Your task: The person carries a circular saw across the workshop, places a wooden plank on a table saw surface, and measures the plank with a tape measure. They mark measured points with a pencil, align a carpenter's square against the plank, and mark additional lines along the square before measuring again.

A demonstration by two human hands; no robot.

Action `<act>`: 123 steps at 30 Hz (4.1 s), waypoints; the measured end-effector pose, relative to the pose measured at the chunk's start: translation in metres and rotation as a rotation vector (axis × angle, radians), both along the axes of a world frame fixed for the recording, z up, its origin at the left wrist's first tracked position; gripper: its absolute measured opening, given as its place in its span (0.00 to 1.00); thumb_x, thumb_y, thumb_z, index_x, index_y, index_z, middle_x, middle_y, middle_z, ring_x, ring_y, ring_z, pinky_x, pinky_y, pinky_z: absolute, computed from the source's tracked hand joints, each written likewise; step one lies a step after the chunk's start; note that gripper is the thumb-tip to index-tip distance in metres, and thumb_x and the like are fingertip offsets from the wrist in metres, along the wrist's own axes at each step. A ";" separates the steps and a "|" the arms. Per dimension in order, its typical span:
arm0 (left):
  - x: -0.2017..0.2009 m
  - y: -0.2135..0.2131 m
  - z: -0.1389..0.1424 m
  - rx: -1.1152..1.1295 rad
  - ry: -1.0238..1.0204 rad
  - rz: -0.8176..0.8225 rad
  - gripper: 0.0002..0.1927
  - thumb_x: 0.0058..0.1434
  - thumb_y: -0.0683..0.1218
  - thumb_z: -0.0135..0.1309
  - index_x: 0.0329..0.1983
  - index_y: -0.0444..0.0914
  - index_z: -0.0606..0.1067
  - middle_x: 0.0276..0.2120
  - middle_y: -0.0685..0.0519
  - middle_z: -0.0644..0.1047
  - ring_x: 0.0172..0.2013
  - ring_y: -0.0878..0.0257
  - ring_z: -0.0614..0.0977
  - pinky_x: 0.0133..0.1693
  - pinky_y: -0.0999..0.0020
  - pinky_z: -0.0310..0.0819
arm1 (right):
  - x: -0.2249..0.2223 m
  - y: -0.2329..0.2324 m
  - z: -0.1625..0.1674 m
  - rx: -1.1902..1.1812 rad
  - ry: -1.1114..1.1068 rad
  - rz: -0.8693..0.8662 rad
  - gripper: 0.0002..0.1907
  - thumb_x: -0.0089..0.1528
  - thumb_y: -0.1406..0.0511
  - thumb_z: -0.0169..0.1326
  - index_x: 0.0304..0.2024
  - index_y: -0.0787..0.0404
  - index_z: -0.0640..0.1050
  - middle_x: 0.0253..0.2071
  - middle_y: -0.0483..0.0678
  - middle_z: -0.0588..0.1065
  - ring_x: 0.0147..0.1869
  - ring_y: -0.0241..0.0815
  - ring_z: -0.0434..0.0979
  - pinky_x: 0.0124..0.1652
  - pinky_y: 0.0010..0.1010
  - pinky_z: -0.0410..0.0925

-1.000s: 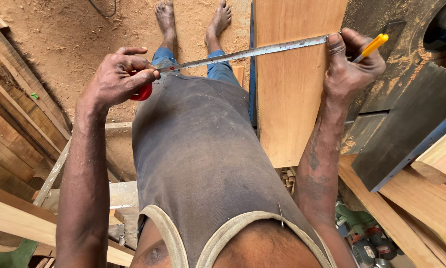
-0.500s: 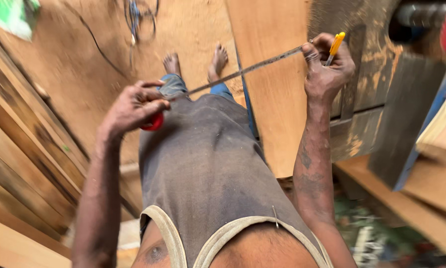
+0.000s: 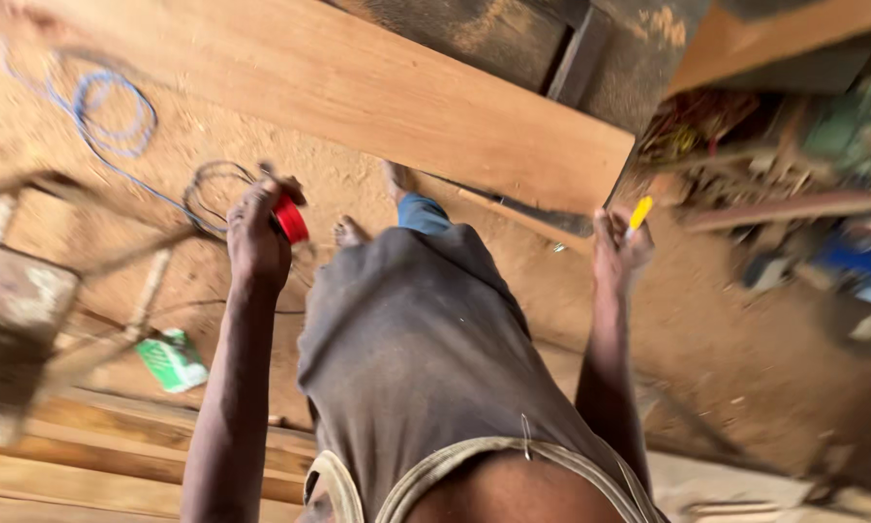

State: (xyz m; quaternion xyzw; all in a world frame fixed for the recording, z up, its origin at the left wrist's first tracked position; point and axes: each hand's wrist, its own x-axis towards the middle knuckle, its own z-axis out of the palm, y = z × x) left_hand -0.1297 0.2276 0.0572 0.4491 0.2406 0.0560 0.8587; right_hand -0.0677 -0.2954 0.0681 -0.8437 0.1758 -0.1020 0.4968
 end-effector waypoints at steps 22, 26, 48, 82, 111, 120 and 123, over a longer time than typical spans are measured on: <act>0.115 0.046 -0.008 -0.122 0.193 0.257 0.09 0.64 0.42 0.57 0.42 0.31 0.80 0.39 0.49 0.81 0.43 0.60 0.81 0.48 0.67 0.75 | 0.028 0.041 0.000 0.037 0.329 -0.185 0.19 0.60 0.54 0.69 0.38 0.58 0.77 0.27 0.37 0.72 0.26 0.27 0.68 0.25 0.22 0.60; 0.103 0.033 0.025 0.071 0.248 0.240 0.09 0.64 0.43 0.55 0.39 0.32 0.82 0.37 0.50 0.82 0.41 0.62 0.81 0.47 0.69 0.75 | 0.029 0.031 0.045 0.500 0.368 -0.201 0.15 0.62 0.57 0.69 0.36 0.53 0.75 0.24 0.32 0.66 0.22 0.22 0.61 0.21 0.20 0.54; 0.104 0.054 0.054 -0.235 0.068 0.323 0.11 0.67 0.47 0.50 0.43 0.36 0.78 0.44 0.49 0.81 0.39 0.62 0.81 0.39 0.67 0.75 | 0.039 0.021 0.086 0.229 0.516 -0.412 0.21 0.74 0.51 0.47 0.54 0.62 0.72 0.35 0.48 0.80 0.28 0.35 0.78 0.23 0.23 0.60; 0.065 0.214 -0.006 -0.079 0.087 0.339 0.17 0.80 0.52 0.47 0.59 0.34 0.74 0.48 0.48 0.78 0.49 0.56 0.80 0.52 0.63 0.75 | -0.027 0.077 0.062 0.622 0.065 -0.697 0.10 0.67 0.56 0.60 0.45 0.49 0.74 0.35 0.38 0.72 0.30 0.29 0.68 0.22 0.21 0.54; 0.170 0.148 0.039 0.123 -0.048 0.312 0.16 0.73 0.52 0.45 0.43 0.38 0.78 0.47 0.43 0.82 0.58 0.48 0.81 0.56 0.53 0.66 | 0.070 0.033 0.075 0.224 0.006 -0.472 0.22 0.63 0.59 0.73 0.33 0.66 0.74 0.27 0.48 0.76 0.25 0.38 0.79 0.24 0.26 0.71; 0.156 0.066 0.061 0.660 -0.118 0.035 0.21 0.75 0.52 0.37 0.38 0.35 0.76 0.34 0.42 0.83 0.40 0.55 0.83 0.79 0.47 0.53 | 0.051 -0.004 0.026 0.286 -0.074 -0.671 0.22 0.67 0.60 0.69 0.41 0.60 0.66 0.25 0.45 0.75 0.22 0.32 0.73 0.22 0.22 0.67; 0.149 0.051 0.065 0.583 -0.163 0.040 0.19 0.72 0.50 0.40 0.36 0.34 0.76 0.32 0.43 0.81 0.40 0.54 0.83 0.77 0.44 0.55 | 0.045 -0.006 0.038 0.151 -0.421 -0.362 0.11 0.71 0.74 0.66 0.40 0.73 0.76 0.39 0.50 0.77 0.40 0.38 0.77 0.34 0.24 0.71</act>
